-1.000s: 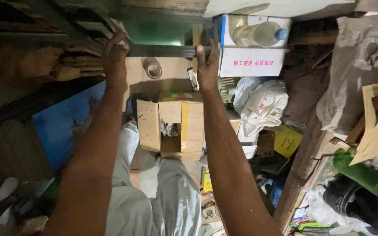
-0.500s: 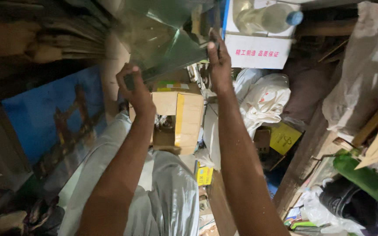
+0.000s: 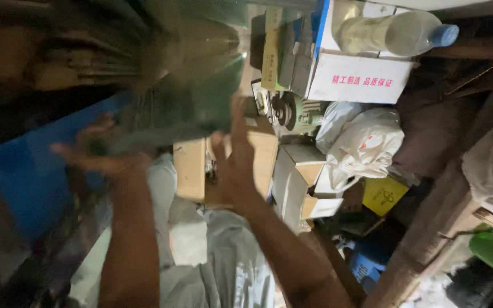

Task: The person assembles picture frames by inserting white plastic strips into the inner edges of black frames. They repeatedly measure, cut, and fit the strips along each side, then place a glass pane into one frame. The workspace is cluttered with tools and materials.

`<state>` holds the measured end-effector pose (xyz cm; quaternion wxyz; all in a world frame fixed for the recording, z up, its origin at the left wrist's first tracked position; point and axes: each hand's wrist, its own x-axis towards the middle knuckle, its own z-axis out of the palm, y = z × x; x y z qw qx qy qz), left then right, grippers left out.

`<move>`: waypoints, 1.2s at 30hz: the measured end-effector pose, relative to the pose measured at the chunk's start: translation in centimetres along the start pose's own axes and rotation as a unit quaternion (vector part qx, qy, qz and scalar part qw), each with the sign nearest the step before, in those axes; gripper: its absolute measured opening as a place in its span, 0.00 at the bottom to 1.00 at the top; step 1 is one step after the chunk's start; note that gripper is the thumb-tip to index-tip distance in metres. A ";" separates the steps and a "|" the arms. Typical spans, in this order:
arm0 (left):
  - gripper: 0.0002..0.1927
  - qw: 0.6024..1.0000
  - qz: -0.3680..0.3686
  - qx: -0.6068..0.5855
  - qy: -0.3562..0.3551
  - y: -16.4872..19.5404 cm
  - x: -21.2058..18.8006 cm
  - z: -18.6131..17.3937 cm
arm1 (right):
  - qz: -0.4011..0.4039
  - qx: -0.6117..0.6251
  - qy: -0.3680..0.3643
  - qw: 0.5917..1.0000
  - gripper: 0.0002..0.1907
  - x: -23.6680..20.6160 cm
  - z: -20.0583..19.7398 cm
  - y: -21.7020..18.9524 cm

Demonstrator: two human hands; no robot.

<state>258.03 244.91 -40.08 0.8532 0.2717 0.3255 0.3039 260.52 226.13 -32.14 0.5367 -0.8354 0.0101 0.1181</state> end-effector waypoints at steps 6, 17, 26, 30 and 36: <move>0.46 0.952 0.135 0.102 -0.254 0.6 5.0 -4.9 | 0.170 0.215 0.076 0.959 0.41 2.8 1.1 6.9; 0.40 0.851 -0.010 0.128 -0.510 -0.9 12.7 -10.1 | 0.363 0.647 0.344 0.576 0.61 14.8 4.2 15.0; 0.36 0.884 -0.026 0.104 -0.455 -4.6 14.6 -12.5 | 0.310 0.674 0.359 0.566 0.48 17.1 5.9 19.1; 0.34 0.897 -0.032 0.106 -0.429 -4.9 15.4 -12.8 | 0.287 0.680 0.359 0.572 0.43 17.8 6.7 20.0; 0.31 0.927 -0.047 0.090 -0.361 -4.9 14.1 -13.5 | 0.251 0.684 0.350 0.589 0.36 16.7 7.2 18.3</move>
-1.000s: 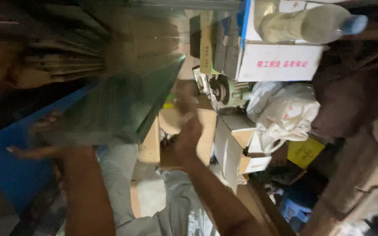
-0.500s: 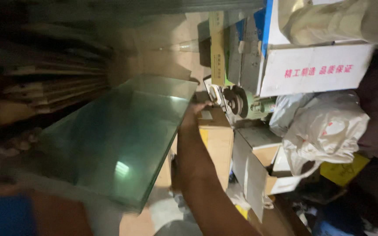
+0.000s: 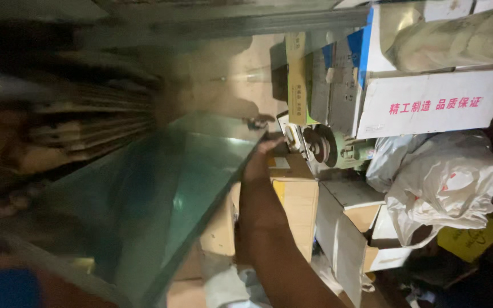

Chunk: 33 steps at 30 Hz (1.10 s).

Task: The person assembles picture frames by inserting white plastic strips into the inner edges of black frames. They repeatedly measure, cut, and fit the strips along each side, then place a glass pane into one frame. The workspace is cluttered with tools and materials.

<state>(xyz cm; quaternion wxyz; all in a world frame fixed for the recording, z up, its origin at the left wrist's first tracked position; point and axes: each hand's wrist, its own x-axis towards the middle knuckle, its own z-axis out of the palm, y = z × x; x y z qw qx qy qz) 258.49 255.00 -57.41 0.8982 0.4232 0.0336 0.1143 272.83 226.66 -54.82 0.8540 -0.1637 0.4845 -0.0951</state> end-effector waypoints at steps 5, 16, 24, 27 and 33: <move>0.29 0.995 -0.029 -0.017 0.095 1.6 -2.5 -0.2 | -0.023 0.014 -0.059 0.998 0.32 -2.1 -0.5 -0.1; 0.25 0.939 -0.165 -0.131 0.271 11.3 -17.0 13.9 | -0.152 0.042 -0.354 0.922 0.29 -15.3 -9.9 -20.6; 0.22 0.911 -0.318 -0.150 0.214 32.6 -20.2 41.1 | -0.371 -0.166 0.120 0.906 0.24 -46.3 -22.1 -43.9; 0.21 0.902 -0.377 -0.145 0.151 40.3 -21.9 50.8 | -0.370 -0.035 0.154 0.915 0.31 -62.6 -30.3 -48.5; 0.20 0.858 -0.499 -0.122 -0.003 46.3 -28.3 59.3 | -0.444 0.168 0.287 0.832 0.37 -84.1 -45.5 -45.4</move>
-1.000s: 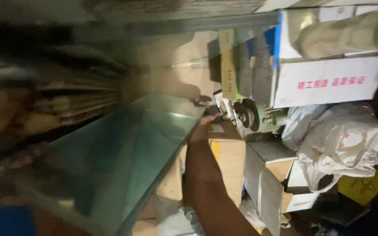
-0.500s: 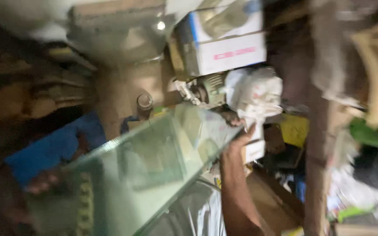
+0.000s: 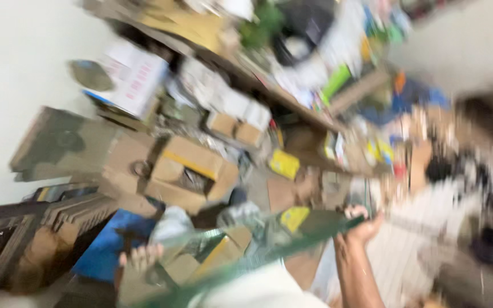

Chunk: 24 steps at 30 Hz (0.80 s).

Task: The person assembles picture frames by inserting white plastic strips into the inner edges of black frames. They repeatedly measure, cut, and fit the strips along each side, then place a glass pane into one frame. The workspace is cluttered with tools and materials.

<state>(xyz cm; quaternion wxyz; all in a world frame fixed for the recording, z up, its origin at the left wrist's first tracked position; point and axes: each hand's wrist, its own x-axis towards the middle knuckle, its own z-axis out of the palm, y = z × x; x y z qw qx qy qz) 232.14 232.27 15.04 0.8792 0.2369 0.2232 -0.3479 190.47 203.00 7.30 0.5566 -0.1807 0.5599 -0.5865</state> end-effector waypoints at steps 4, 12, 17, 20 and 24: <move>0.19 0.992 -0.097 0.077 -0.039 -8.8 -1.7 -2.2 | 0.021 0.000 0.194 0.981 0.36 -1.0 -14.5 -2.6; 0.18 0.926 -0.311 0.213 -0.028 -24.0 2.2 -12.3 | 0.011 0.160 0.283 0.945 0.27 0.6 -36.4 -6.1; 0.17 0.886 -0.327 0.325 0.054 -36.4 3.7 -12.9 | -0.010 0.172 0.424 0.889 0.24 1.0 -44.8 -7.0; 0.14 0.861 -0.341 0.371 0.069 -41.4 1.2 -10.2 | 0.084 0.194 0.502 0.839 0.23 -1.1 -49.2 -7.4; 0.12 0.791 -0.372 0.487 -0.002 -52.1 -3.1 -6.6 | -0.039 0.214 0.543 0.811 0.22 -5.4 -55.1 -5.7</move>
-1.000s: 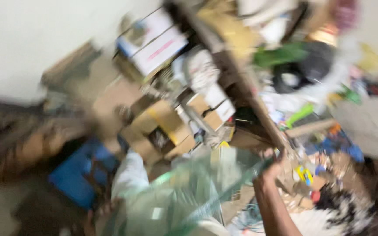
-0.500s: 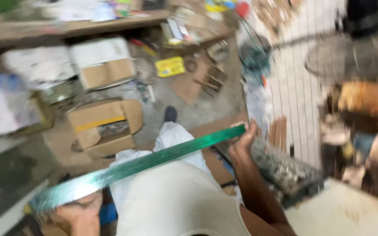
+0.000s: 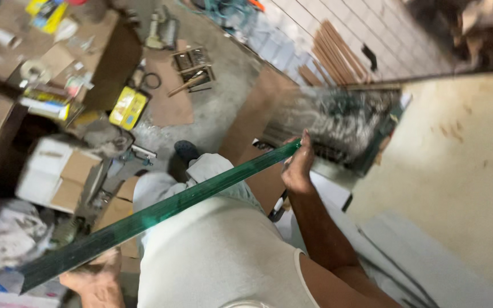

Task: The person assembles picture frames by inserting white plastic strips into the inner edges of black frames. They repeatedly measure, cut, and fit the strips along each side, then place a glass pane into one frame. The workspace is cluttered with tools and materials.

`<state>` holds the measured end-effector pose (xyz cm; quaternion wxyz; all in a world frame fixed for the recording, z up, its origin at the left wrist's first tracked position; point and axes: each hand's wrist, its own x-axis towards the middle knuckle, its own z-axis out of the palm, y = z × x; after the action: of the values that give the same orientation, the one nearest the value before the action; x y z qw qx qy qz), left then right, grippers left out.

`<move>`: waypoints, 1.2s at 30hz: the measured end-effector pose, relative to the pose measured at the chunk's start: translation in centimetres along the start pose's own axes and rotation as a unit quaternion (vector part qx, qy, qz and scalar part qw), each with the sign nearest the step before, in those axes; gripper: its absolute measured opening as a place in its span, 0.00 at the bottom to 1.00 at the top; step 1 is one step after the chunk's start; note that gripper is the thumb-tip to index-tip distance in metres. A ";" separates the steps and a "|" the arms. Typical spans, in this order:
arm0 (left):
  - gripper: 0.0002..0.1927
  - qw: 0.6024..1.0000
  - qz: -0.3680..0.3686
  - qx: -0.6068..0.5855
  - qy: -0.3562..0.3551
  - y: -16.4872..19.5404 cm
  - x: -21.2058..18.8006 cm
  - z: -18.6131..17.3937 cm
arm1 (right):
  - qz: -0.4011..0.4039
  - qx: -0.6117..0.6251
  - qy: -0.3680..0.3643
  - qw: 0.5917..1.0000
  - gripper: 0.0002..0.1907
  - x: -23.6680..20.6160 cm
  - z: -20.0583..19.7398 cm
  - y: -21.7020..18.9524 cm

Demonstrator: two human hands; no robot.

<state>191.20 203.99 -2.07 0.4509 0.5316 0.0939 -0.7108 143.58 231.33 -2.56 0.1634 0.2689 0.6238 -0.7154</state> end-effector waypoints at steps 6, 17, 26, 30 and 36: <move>0.14 0.974 -0.052 0.156 -0.155 -6.2 1.4 13.6 | -0.039 0.080 0.133 0.987 0.21 2.3 -6.5 -1.8; 0.15 0.888 -0.221 0.190 -0.357 -24.5 6.8 32.6 | -0.084 0.196 0.247 0.946 0.25 12.5 -7.8 -10.7; 0.12 0.895 -0.239 0.157 -0.341 -36.4 7.9 40.2 | -0.133 0.201 0.200 0.950 0.23 24.5 -6.1 -21.8; 0.11 0.910 -0.221 0.117 -0.331 -40.9 8.6 42.1 | -0.103 0.137 0.236 0.957 0.22 32.4 -4.2 -25.8; 0.10 0.934 -0.116 0.093 -0.326 -49.6 9.9 41.7 | -0.086 0.117 0.140 0.979 0.20 46.5 0.0 -33.6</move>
<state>126.16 201.64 -10.20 0.3194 0.2954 -0.0634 -0.8982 87.18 241.75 -2.85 -0.0201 0.3294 0.5732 -0.7501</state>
